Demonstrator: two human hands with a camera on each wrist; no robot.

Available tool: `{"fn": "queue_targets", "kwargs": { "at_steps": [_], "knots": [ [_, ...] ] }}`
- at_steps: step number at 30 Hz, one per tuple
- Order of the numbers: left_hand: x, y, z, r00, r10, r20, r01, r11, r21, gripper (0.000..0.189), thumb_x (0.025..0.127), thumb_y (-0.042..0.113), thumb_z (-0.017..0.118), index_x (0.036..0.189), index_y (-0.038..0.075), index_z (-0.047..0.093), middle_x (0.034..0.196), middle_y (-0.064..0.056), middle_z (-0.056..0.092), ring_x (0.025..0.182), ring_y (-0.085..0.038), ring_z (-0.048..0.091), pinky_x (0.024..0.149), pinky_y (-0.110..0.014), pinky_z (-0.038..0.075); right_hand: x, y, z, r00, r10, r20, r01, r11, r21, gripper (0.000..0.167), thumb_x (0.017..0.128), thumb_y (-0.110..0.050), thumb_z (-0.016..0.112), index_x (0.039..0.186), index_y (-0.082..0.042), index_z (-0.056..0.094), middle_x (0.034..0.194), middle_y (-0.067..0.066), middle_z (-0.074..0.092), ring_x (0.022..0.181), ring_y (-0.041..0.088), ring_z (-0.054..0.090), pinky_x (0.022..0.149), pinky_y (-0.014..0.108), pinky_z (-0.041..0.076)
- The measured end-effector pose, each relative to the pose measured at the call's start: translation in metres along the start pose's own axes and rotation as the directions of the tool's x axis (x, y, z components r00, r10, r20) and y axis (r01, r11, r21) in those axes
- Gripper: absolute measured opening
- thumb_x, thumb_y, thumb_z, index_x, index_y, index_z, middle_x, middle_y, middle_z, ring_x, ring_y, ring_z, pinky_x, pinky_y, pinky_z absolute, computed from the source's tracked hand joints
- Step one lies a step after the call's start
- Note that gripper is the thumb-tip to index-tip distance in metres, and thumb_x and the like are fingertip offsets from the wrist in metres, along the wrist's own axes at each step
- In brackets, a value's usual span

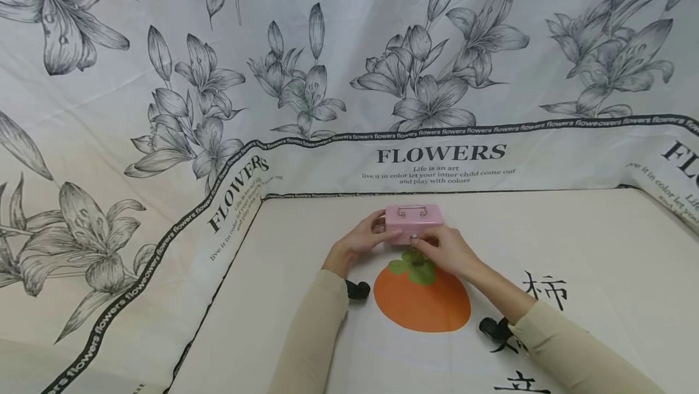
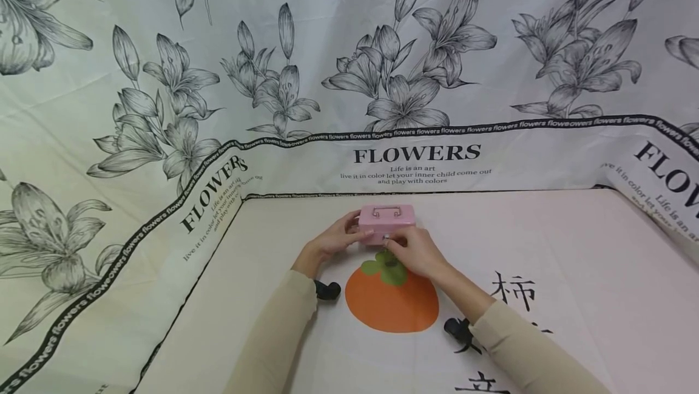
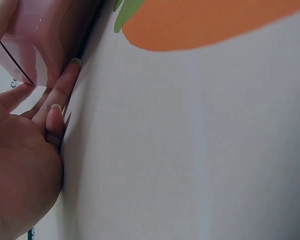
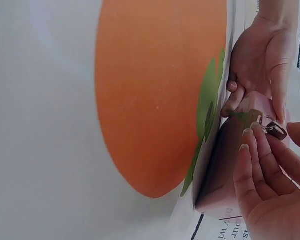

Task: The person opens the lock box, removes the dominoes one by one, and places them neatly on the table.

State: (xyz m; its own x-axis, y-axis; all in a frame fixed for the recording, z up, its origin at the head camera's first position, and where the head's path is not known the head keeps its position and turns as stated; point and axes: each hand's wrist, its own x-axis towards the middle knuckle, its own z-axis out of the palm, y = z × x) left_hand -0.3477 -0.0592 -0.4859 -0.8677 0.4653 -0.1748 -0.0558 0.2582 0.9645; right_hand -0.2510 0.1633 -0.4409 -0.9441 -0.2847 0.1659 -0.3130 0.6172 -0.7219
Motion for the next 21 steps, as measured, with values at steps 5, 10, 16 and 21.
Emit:
{"fn": "queue_targets", "kwargs": {
  "at_steps": [5, 10, 16, 21],
  "knots": [
    [-0.0001, 0.0009, 0.0001, 1.000, 0.002, 0.001, -0.002, 1.000, 0.004, 0.090, 0.090, 0.039, 0.080, 0.163, 0.021, 0.030, 0.160, -0.008, 0.045, 0.144, -0.024, 0.048, 0.121, -0.046, 0.033, 0.0011, -0.0002, 0.0002, 0.998, 0.060, 0.006, -0.060, 0.997, 0.050, 0.022, 0.101, -0.017, 0.064, 0.094, 0.000, 0.075, 0.078, 0.008, 0.069, 0.072, 0.016, 0.058, 0.065, 0.029, 0.051],
    [-0.0002, 0.0008, -0.0003, 1.000, 0.007, 0.002, -0.007, 1.000, 0.019, 0.091, 0.090, 0.038, 0.080, 0.163, 0.020, 0.030, 0.161, -0.008, 0.044, 0.143, -0.024, 0.049, 0.120, -0.045, 0.034, 0.0012, -0.0012, 0.0003, 0.988, 0.151, 0.040, -0.155, 0.977, 0.143, 0.025, 0.102, -0.019, 0.062, 0.099, 0.003, 0.073, 0.079, 0.007, 0.068, 0.075, 0.018, 0.060, 0.067, 0.033, 0.055],
    [-0.0002, 0.0005, -0.0004, 1.000, 0.009, -0.001, -0.009, 1.000, 0.020, 0.090, 0.090, 0.037, 0.081, 0.163, 0.020, 0.030, 0.161, -0.008, 0.044, 0.143, -0.024, 0.049, 0.120, -0.044, 0.035, -0.0010, -0.0031, 0.0017, 0.971, 0.217, 0.100, -0.238, 0.924, 0.298, 0.027, 0.103, -0.014, 0.058, 0.105, 0.010, 0.070, 0.087, 0.016, 0.067, 0.079, 0.020, 0.061, 0.070, 0.036, 0.056],
    [0.0001, 0.0002, -0.0007, 1.000, 0.016, 0.001, -0.016, 1.000, 0.025, 0.089, 0.091, 0.037, 0.080, 0.162, 0.019, 0.031, 0.159, -0.009, 0.046, 0.143, -0.024, 0.050, 0.119, -0.044, 0.036, -0.0025, -0.0034, 0.0031, 0.939, 0.310, 0.150, -0.344, 0.842, 0.416, 0.032, 0.105, -0.017, 0.057, 0.115, 0.012, 0.067, 0.090, 0.010, 0.066, 0.081, 0.018, 0.062, 0.073, 0.031, 0.056]
  ]
}}
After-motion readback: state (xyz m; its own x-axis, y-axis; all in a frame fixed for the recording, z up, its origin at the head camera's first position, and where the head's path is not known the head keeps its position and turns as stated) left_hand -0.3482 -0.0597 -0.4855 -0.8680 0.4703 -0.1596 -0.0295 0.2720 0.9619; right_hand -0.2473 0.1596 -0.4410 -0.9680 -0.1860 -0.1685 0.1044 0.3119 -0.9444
